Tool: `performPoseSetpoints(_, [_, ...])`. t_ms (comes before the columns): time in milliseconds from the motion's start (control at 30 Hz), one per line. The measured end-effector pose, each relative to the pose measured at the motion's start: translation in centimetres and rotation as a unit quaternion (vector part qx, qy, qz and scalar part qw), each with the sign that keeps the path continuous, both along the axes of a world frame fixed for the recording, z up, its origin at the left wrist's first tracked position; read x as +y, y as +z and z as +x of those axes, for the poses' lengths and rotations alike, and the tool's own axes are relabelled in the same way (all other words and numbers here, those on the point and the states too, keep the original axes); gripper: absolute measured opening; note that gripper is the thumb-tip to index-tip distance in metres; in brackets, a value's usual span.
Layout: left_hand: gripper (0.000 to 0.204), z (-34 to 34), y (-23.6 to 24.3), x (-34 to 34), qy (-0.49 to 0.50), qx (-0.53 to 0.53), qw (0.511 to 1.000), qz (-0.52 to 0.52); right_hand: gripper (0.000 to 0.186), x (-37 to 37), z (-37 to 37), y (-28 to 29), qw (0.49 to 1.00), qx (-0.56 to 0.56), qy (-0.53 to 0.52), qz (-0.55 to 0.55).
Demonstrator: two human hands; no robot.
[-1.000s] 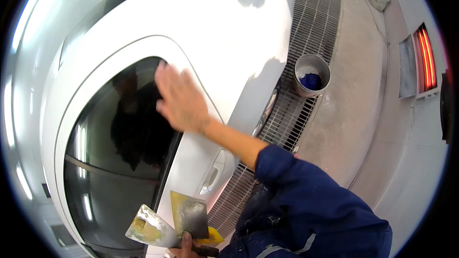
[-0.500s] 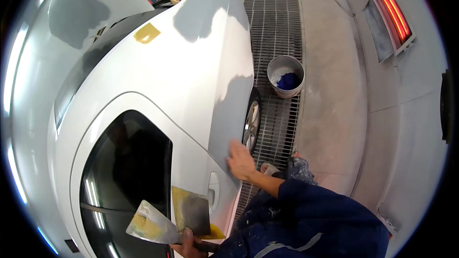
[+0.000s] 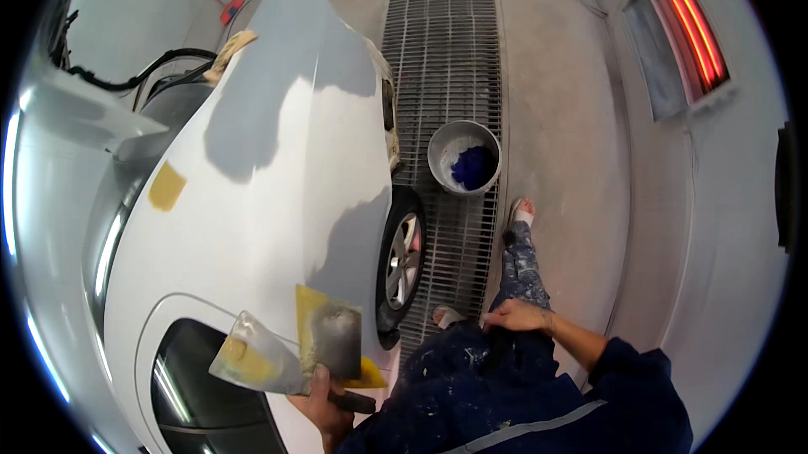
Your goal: The person applies yellow body filler to the rear quarter panel and trunk lid of a white car using a putty knife and a yellow sponge. The person spreads the filler across the exterior and interior surfaces of the trunk lid and the rear panel.
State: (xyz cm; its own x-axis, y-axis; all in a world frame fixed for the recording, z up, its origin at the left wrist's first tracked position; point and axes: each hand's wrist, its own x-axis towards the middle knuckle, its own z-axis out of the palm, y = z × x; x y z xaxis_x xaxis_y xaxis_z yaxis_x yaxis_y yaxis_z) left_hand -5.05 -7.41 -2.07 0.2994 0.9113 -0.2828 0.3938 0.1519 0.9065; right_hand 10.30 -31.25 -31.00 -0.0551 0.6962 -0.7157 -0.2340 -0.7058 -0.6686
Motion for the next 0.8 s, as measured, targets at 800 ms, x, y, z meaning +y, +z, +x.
performPoseSetpoints(800, [0.01,31.2,-14.0,0.6,0.025,-0.052,0.987,-0.149,0.009,16.0,39.0,11.3,0.832,0.19,-0.47,0.224])
